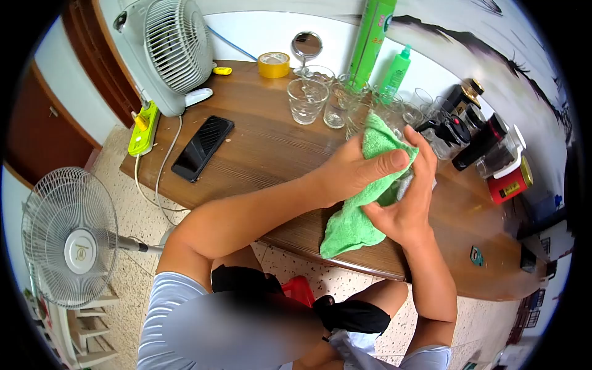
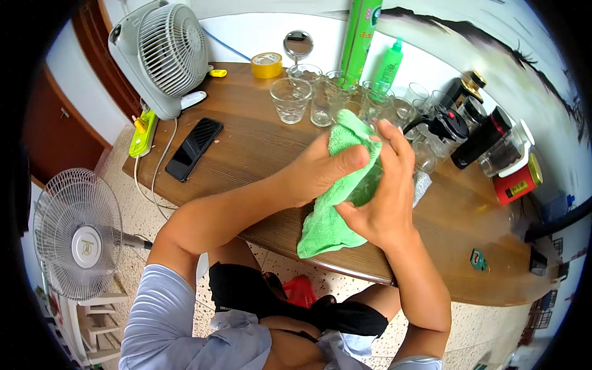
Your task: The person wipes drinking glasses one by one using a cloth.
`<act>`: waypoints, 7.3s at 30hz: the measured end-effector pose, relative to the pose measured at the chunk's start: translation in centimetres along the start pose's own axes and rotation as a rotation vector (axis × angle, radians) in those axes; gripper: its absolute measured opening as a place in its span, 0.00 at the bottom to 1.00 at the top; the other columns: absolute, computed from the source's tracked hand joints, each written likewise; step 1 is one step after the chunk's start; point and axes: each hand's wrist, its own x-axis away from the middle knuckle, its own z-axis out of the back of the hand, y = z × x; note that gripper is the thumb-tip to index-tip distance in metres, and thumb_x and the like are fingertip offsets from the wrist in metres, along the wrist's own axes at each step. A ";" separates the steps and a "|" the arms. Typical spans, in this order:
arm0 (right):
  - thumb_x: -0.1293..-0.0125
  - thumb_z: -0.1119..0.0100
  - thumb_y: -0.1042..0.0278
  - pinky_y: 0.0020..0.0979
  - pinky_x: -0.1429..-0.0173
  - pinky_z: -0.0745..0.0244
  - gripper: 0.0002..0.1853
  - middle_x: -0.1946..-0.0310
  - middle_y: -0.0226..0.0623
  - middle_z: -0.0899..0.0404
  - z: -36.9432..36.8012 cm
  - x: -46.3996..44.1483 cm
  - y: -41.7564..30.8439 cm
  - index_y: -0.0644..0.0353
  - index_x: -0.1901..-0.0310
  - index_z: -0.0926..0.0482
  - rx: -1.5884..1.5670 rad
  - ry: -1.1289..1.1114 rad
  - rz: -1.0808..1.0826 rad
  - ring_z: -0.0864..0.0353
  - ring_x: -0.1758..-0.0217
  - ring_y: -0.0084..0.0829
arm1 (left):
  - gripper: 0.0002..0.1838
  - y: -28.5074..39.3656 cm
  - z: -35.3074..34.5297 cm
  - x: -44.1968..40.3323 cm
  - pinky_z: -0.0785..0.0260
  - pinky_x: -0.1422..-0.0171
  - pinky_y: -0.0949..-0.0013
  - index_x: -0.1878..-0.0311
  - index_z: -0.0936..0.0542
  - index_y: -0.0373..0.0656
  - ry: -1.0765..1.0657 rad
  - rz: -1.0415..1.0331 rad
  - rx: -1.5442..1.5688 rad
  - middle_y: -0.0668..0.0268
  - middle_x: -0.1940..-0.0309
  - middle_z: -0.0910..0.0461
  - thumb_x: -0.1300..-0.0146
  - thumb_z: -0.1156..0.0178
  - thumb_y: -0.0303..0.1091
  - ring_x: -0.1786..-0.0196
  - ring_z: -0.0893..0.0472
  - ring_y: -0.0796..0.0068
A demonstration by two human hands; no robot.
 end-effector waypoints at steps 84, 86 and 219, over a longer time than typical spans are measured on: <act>0.53 0.14 0.68 0.62 0.13 0.40 0.39 0.34 0.53 0.28 0.6 1.0 2.1 0.63 0.42 0.30 -0.326 0.011 0.206 0.28 0.25 0.60 | 0.64 1.1 0.8 1.4 0.24 0.25 0.52 0.17 0.37 0.44 0.085 0.217 0.003 0.58 0.26 0.26 0.39 0.60 0.92 0.27 0.21 0.59; 0.54 0.16 0.70 0.62 0.13 0.40 0.40 0.35 0.53 0.27 0.5 0.9 2.2 0.63 0.40 0.31 -0.306 0.020 0.125 0.26 0.27 0.61 | 0.57 0.7 0.7 1.2 0.24 0.26 0.53 0.19 0.36 0.43 0.064 0.149 -0.031 0.59 0.28 0.24 0.36 0.48 0.83 0.28 0.21 0.61; 0.49 0.19 0.66 0.62 0.22 0.35 0.62 0.41 0.50 0.25 2.4 0.4 0.9 0.61 0.14 0.47 -0.103 -0.100 -0.007 0.24 0.37 0.55 | 0.46 0.8 -0.8 0.3 0.23 0.29 0.56 0.22 0.35 0.42 0.203 0.010 -0.518 0.59 0.30 0.24 0.38 0.22 0.43 0.31 0.20 0.64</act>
